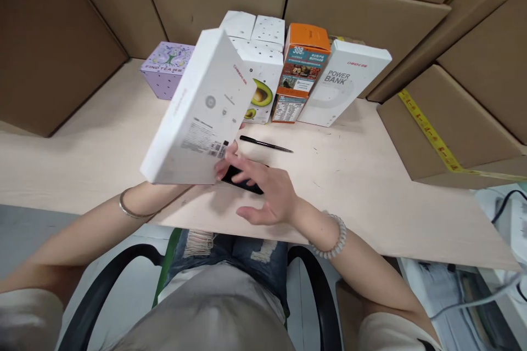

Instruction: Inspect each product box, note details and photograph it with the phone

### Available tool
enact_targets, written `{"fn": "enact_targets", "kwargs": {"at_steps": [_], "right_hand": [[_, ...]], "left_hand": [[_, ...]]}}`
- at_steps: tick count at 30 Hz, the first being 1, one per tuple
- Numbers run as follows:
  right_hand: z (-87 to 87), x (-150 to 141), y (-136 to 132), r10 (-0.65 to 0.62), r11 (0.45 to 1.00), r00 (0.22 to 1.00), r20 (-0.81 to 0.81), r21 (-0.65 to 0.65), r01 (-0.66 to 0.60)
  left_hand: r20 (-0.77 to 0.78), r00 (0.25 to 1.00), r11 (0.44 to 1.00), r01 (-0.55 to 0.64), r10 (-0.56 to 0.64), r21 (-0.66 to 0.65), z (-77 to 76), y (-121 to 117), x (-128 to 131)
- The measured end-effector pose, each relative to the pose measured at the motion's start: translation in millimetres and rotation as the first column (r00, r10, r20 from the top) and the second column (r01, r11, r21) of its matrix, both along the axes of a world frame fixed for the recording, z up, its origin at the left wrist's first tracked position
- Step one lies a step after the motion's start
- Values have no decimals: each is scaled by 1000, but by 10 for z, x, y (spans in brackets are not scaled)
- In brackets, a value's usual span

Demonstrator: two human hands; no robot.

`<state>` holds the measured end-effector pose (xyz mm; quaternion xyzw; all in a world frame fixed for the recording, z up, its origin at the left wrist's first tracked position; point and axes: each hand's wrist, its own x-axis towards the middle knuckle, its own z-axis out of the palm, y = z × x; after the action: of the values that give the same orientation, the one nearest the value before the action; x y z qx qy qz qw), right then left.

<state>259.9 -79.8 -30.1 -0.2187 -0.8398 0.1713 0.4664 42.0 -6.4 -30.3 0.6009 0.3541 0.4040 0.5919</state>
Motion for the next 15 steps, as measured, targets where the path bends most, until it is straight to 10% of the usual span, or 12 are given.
{"fn": "enact_targets", "kwargs": {"at_steps": [4,15], "right_hand": [[-5,-53,-25,17,994,993,-121,106,-4],[-37,15,27,-169,985,981,-93,-51,165]], "left_hand": [[244,928,868,354,-281,-349,205,-20,-123],[482,857,768,430,-182,-474,287,19,-109]]}}
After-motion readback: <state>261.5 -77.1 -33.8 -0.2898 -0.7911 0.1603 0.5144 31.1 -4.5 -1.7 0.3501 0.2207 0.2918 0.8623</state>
